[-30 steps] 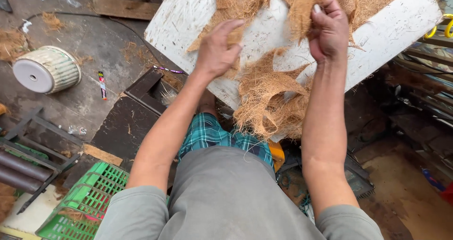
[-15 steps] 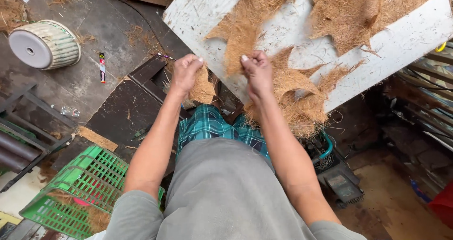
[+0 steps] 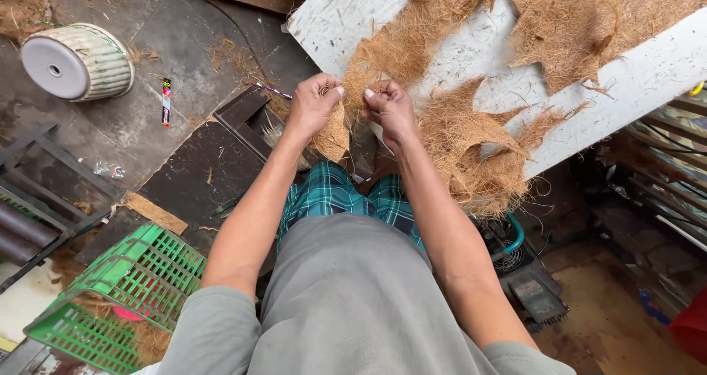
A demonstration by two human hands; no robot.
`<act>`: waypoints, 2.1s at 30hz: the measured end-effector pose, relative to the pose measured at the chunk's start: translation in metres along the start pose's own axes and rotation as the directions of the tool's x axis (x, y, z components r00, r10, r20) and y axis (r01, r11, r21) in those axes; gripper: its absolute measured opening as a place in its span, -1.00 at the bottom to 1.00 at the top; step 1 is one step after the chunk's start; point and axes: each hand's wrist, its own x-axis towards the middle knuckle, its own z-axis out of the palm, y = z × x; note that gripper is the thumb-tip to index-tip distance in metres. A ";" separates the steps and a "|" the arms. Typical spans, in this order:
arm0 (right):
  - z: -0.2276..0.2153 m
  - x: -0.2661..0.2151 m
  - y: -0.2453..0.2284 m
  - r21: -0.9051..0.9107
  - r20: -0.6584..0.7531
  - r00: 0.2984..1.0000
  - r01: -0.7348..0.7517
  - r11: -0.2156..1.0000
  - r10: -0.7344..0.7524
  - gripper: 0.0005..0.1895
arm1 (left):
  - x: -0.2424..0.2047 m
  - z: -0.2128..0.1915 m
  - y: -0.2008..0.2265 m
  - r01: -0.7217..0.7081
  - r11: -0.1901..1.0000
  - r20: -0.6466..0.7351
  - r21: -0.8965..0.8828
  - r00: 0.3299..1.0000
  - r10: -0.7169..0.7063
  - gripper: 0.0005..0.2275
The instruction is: The person tears and fluffs coconut fiber by hand on a white board, then uses a spray gun to apply liquid to the material. The person handles the fiber repeatedly, spreading and compressing it before spraying.
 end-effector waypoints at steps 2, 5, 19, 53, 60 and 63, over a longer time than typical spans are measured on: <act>0.001 -0.001 0.002 -0.027 0.012 1.000 -0.009 1.000 0.010 -0.81 | 0.007 -0.005 -0.002 -0.036 0.996 0.007 0.086 0.999 0.036 -0.88; 0.001 -0.005 -0.002 -0.179 0.034 0.999 -0.024 0.983 0.031 -0.78 | 0.035 -0.015 -0.026 -0.132 0.965 0.073 0.229 0.990 0.118 -0.91; -0.015 0.026 -0.007 -0.780 0.312 0.680 0.582 0.230 -0.663 -0.83 | 0.094 0.009 -0.085 -0.033 0.886 0.104 0.463 0.994 -0.017 -0.86; -0.108 -0.145 -0.113 -0.982 0.177 0.912 0.187 -0.011 -0.370 -0.61 | 0.020 -0.046 0.103 0.018 0.778 -0.034 -0.628 0.998 -0.051 -0.73; -0.153 -0.143 -0.093 -0.764 0.293 0.560 0.625 0.162 -0.775 -0.74 | 0.141 0.018 0.041 0.050 0.568 -0.053 -0.821 0.985 -0.164 -0.63; -0.150 -0.174 -0.107 -0.753 -0.037 0.668 0.471 0.460 -0.744 -0.84 | 0.158 0.024 0.027 0.023 0.717 -0.099 -0.697 0.987 -0.128 -0.67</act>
